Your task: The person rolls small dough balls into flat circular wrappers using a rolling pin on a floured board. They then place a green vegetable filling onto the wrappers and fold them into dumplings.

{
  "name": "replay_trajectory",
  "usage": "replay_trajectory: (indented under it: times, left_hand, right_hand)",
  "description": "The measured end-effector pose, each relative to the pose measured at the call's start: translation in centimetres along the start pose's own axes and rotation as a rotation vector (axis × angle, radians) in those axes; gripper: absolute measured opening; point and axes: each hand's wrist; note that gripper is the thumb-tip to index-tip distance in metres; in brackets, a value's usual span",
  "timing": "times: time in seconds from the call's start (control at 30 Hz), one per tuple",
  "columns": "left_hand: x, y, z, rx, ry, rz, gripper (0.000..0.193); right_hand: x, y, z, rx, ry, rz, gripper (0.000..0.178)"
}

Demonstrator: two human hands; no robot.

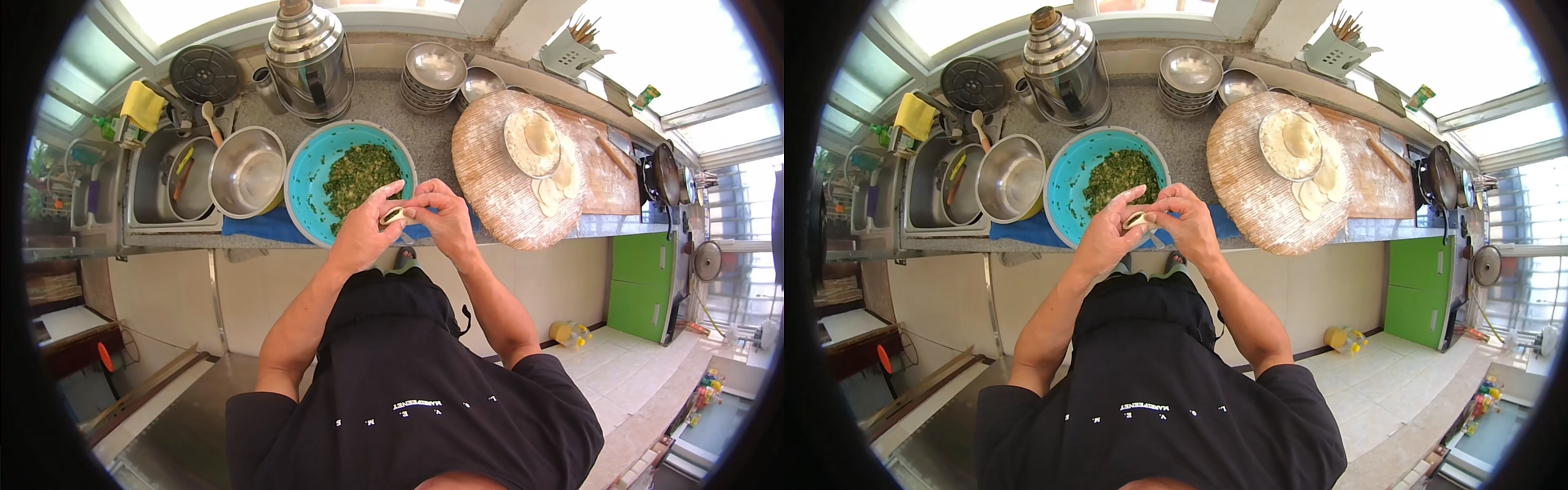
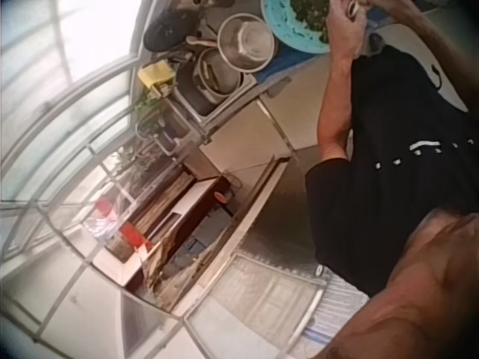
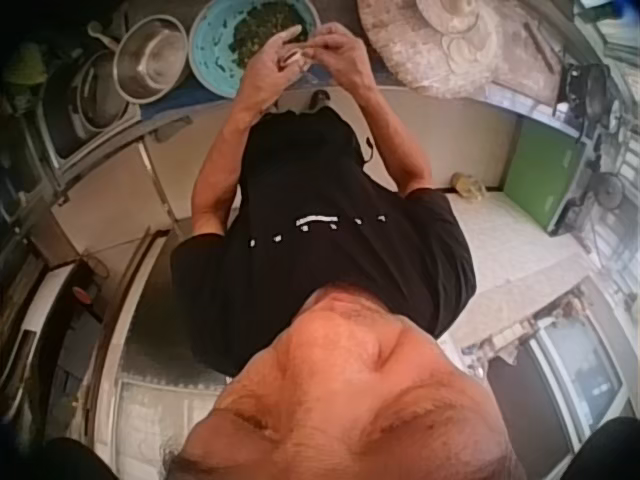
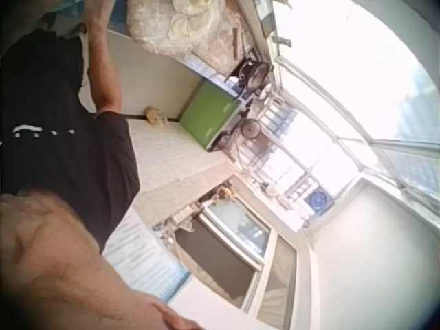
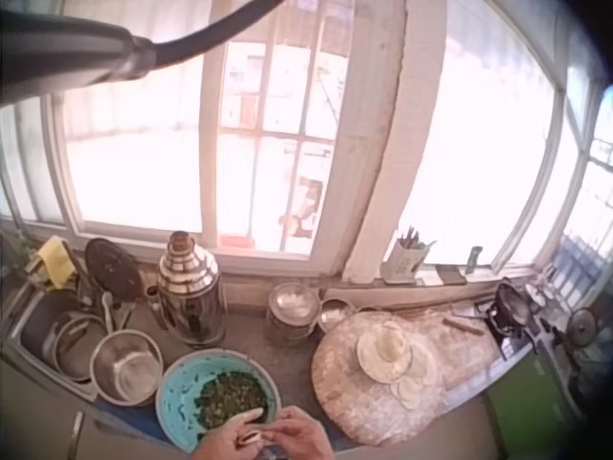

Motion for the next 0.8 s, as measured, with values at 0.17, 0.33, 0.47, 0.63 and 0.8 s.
replay_trajectory:
  times: [0.17, 0.33, 0.47, 0.63, 0.8]
  left_hand:
    - [1.8, 0.1, 0.2, -0.039, -0.119, -0.039, 0.073]
    - [3.0, -0.1, 0.4, -0.035, -0.267, -0.044, 0.076]
    - [3.1, -0.2, 0.3, -0.05, -0.301, -0.007, 0.078]
    - [3.4, -0.4, 0.2, -0.062, -0.425, 0.049, 0.08]
    - [3.4, -0.7, 0.2, -0.093, -0.406, 0.044, 0.083]
  right_hand:
    - [-0.6, 0.3, -0.1, 0.015, 0.021, -0.005, 0.012]
    - [-0.6, 0.4, 0.1, 0.006, -0.061, -0.052, 0.015]
    - [-1.2, 0.5, -0.5, 0.01, 0.108, -0.189, 0.02]
    - [-2.1, -0.2, -1.4, 0.006, 0.48, -0.523, 0.021]
    - [-2.5, -0.3, -2.0, 0.017, 0.365, -0.425, 0.019]
Point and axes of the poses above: each hand's wrist, its own y-axis away from the middle knuckle, its own z-axis out of the palm, x = y × z, and after that the axes turned 9 degrees about y, right-handed
